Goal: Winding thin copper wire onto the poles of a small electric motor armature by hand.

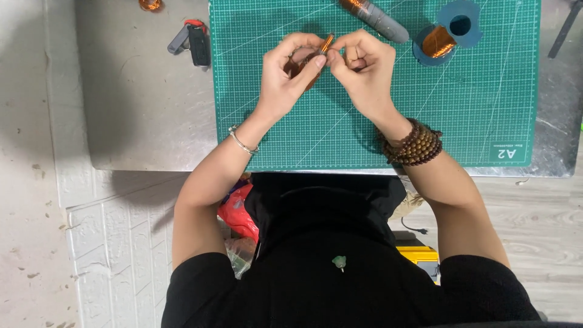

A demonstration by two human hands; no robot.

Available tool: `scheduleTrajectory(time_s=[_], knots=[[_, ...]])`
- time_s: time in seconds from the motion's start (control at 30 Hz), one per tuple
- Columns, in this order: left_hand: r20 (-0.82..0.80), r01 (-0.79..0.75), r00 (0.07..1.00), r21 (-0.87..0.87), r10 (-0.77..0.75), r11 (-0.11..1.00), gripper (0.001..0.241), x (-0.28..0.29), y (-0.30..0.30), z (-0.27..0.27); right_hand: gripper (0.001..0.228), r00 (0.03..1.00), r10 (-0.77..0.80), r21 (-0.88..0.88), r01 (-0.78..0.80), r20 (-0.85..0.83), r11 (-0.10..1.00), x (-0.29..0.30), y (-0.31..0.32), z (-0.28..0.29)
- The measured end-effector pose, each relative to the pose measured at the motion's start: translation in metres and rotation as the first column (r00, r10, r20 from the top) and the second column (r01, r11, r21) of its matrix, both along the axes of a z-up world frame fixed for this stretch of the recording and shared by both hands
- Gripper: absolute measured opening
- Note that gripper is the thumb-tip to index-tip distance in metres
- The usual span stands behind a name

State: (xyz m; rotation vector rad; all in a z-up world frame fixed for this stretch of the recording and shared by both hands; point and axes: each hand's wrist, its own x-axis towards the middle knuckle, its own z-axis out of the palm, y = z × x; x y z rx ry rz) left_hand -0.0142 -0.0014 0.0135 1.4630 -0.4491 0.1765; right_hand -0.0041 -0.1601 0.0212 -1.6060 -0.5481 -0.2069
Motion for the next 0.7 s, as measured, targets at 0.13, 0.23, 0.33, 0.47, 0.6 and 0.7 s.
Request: scheduleTrajectory(time_s=[0.13, 0.23, 0.33, 0.47, 0.6, 0.7], knots=[[-0.028, 0.007, 1.000, -0.011, -0.008, 1.000, 0.014, 0.001, -0.001, 0.000, 0.011, 1.000, -0.027, -0.014, 0.026, -0.017, 1.000, 0.001, 0.001, -0.001], [-0.033, 0.024, 0.999, -0.036, -0.025, 0.999, 0.015, 0.001, -0.001, -0.005, 0.012, 0.999, -0.031, -0.008, 0.031, -0.018, 0.999, 0.000, 0.001, -0.004], [-0.041, 0.020, 0.999, -0.038, -0.021, 0.999, 0.018, 0.002, -0.001, -0.008, 0.012, 0.999, -0.042, -0.023, 0.041, -0.020, 0.999, 0.001, 0.002, -0.004], [-0.046, 0.039, 0.998, -0.041, -0.041, 0.998, 0.020, 0.003, -0.003, -0.007, 0.011, 0.999, -0.050, -0.039, 0.049, -0.016, 0.998, 0.002, 0.001, -0.006], [-0.050, 0.037, 0.998, -0.034, -0.039, 0.999, 0.018, 0.003, -0.006, -0.009, 0.011, 0.998, -0.065, -0.049, 0.064, -0.016, 0.997, 0.003, 0.002, -0.010], [-0.043, 0.043, 0.998, -0.061, -0.045, 0.997, 0.016, 0.003, -0.006, -0.011, 0.011, 0.998, -0.061, -0.075, 0.061, 0.004, 0.995, 0.002, 0.003, -0.007]])
